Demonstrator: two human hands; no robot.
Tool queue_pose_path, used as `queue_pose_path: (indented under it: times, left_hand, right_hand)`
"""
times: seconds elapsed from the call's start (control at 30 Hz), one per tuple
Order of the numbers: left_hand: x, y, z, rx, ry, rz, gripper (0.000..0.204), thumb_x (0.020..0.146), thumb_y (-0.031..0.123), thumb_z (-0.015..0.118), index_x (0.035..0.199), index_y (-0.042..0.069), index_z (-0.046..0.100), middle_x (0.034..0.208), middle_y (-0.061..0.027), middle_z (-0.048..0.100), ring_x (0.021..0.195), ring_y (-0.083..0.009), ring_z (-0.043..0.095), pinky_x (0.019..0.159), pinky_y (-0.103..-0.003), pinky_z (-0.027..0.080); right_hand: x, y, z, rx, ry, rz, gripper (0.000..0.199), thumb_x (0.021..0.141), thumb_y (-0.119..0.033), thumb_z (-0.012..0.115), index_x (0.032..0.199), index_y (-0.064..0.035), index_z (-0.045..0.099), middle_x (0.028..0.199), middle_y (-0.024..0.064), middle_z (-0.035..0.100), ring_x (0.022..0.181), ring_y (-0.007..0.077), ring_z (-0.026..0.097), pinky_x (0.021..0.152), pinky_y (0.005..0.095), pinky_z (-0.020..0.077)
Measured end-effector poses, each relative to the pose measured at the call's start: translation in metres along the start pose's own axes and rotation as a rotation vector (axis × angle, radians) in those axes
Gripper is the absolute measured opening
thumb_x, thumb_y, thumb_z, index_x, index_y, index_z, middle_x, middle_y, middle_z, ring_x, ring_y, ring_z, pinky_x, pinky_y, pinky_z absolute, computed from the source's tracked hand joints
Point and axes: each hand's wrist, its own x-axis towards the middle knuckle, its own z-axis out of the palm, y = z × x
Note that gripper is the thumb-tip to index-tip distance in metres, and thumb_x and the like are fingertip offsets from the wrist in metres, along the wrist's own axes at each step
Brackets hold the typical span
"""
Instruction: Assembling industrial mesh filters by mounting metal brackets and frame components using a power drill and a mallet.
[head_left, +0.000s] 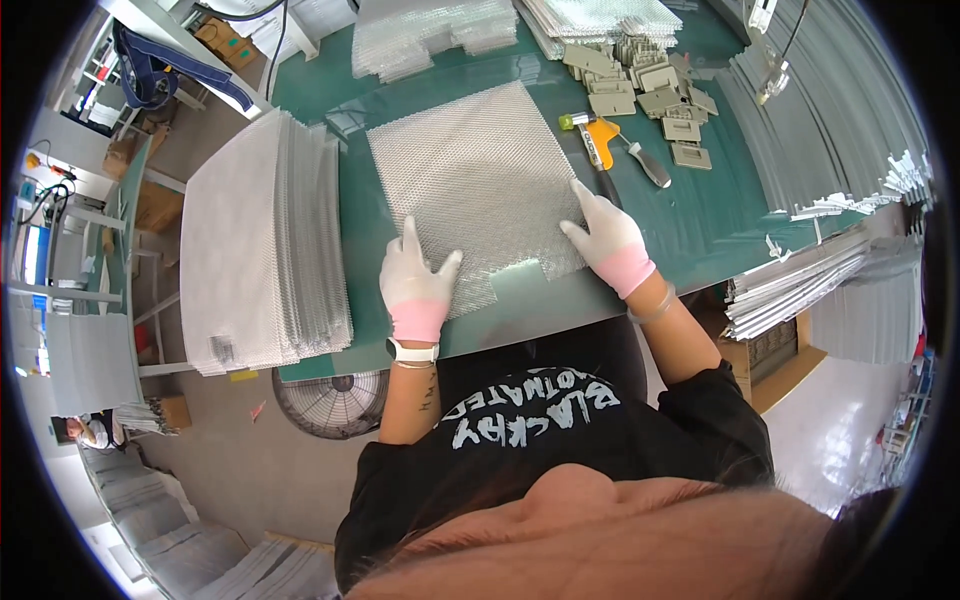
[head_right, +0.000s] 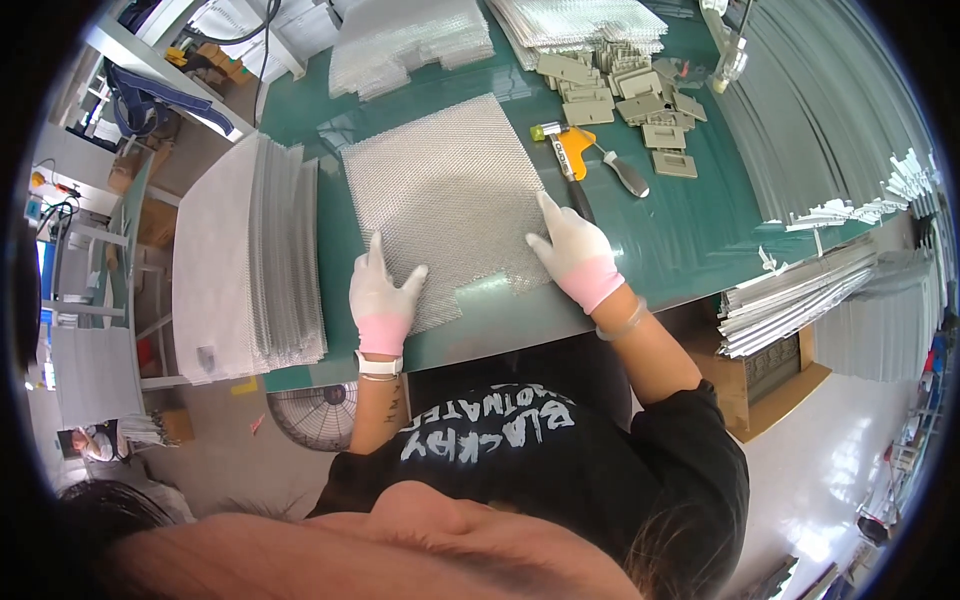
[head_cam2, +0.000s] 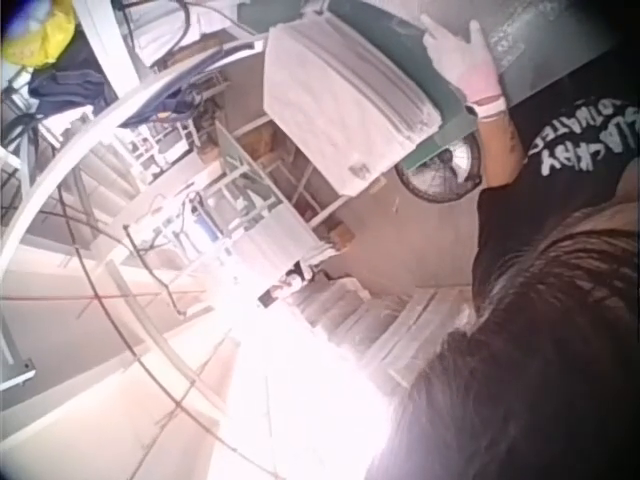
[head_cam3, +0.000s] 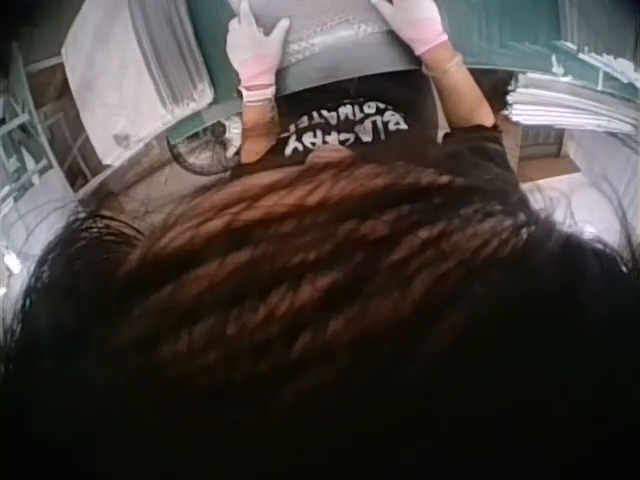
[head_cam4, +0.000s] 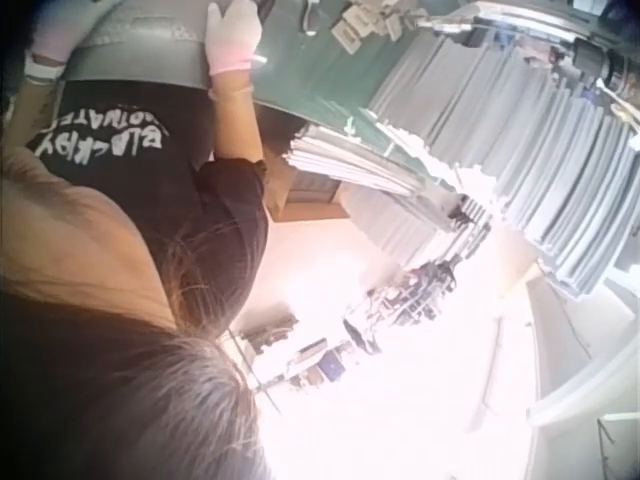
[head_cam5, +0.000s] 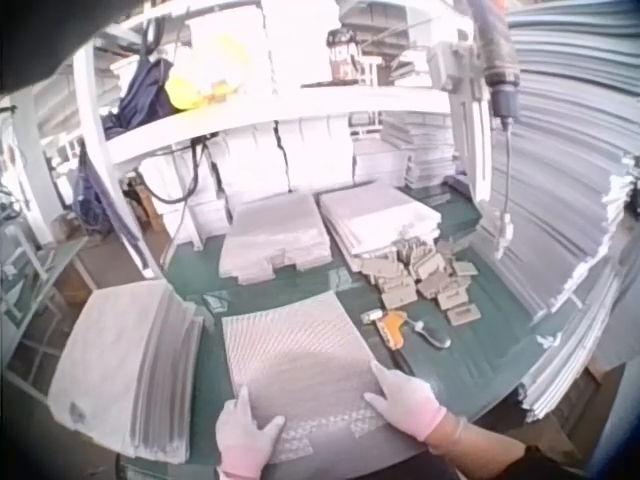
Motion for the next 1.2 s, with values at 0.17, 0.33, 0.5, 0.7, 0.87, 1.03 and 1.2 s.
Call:
queue_pose_path:
  times: [0.17, 0.33, 0.5, 0.7, 0.87, 1.03, 1.2]
  left_hand:
    - [0.003, -0.002, 0.001, 0.081, 0.001, 0.033, 0.084, 0.075, 0.039, 0.081, 0.142, 0.000, 0.046, 0.098, -0.0164, 0.060, 0.080, -0.0285, 0.062, 0.075, -0.041, 0.052]
    - [0.006, -0.001, 0.000, 0.065, -0.054, -0.005, 0.084, 0.074, 0.040, 0.082, 0.142, 0.003, 0.047, 0.101, -0.0166, 0.060, 0.084, -0.0293, 0.062, 0.078, -0.041, 0.053]
    - [0.015, 0.005, -0.011, 0.161, -0.116, -0.131, 0.084, 0.074, 0.045, 0.080, 0.145, 0.012, 0.047, 0.127, -0.0210, 0.052, 0.114, -0.0387, 0.054, 0.099, -0.048, 0.045]
    - [0.010, -0.019, -0.012, 0.228, -0.324, 0.324, 0.075, 0.075, 0.051, 0.075, 0.141, 0.021, 0.055, 0.155, -0.0171, 0.035, 0.143, -0.0461, 0.026, 0.119, -0.060, 0.012]
    - [-0.042, 0.017, -0.039, 0.265, -0.072, 0.319, 0.065, 0.074, 0.038, 0.078, 0.131, 0.013, 0.059, 0.143, -0.0166, 0.046, 0.138, -0.0445, 0.033, 0.115, -0.063, 0.018]
    - [-0.092, 0.008, -0.053, -0.458, -0.192, 0.679, 0.019, 0.079, 0.015, 0.068, 0.095, 0.006, 0.066, 0.096, -0.0116, 0.067, 0.102, -0.0338, 0.063, 0.091, -0.047, 0.047]
    - [-0.182, -0.038, 0.041, -1.500, -0.872, -0.382, 0.033, 0.102, 0.028, 0.055, 0.115, -0.002, 0.061, 0.110, -0.0126, 0.067, 0.094, -0.0207, 0.066, 0.083, -0.035, 0.055]
  right_hand:
    - [0.009, 0.005, -0.002, 0.007, -0.107, 0.039, 0.062, 0.089, -0.027, 0.066, 0.142, -0.0014, 0.045, 0.105, 0.0212, 0.064, 0.101, 0.0374, 0.062, 0.087, 0.0435, 0.0501]
    - [0.015, -0.004, -0.011, -0.077, -0.178, 0.041, 0.061, 0.091, -0.032, 0.064, 0.140, -0.0022, 0.046, 0.105, 0.0204, 0.065, 0.098, 0.0371, 0.063, 0.087, 0.0440, 0.0510]
    - [0.021, 0.003, -0.030, -0.351, -0.142, -0.015, 0.041, 0.091, -0.044, 0.060, 0.116, -0.0123, 0.067, 0.096, 0.0154, 0.066, 0.091, 0.0332, 0.065, 0.080, 0.0434, 0.0525]
    - [0.045, 0.152, -0.069, -0.626, 0.425, 0.422, 0.061, 0.079, -0.047, 0.073, 0.130, -0.0161, 0.060, 0.126, 0.0181, 0.058, 0.117, 0.0357, 0.057, 0.092, 0.0469, 0.0530]
    - [0.034, 0.169, -0.081, -0.606, 0.096, 0.307, 0.043, 0.092, -0.046, 0.062, 0.116, -0.0106, 0.062, 0.110, 0.0202, 0.064, 0.104, 0.0378, 0.064, 0.084, 0.0473, 0.0553]
    - [0.006, 0.209, -0.101, -0.680, 0.187, 0.287, 0.021, 0.099, -0.025, 0.051, 0.097, -0.0043, 0.056, 0.100, 0.0220, 0.066, 0.082, 0.0394, 0.068, 0.073, 0.0470, 0.0579]
    - [-0.038, 0.087, -0.102, 0.031, 0.240, 0.022, 0.014, 0.089, -0.013, 0.065, 0.096, -0.0014, 0.065, 0.079, 0.0142, 0.065, 0.072, 0.0292, 0.066, 0.066, 0.0379, 0.0524]
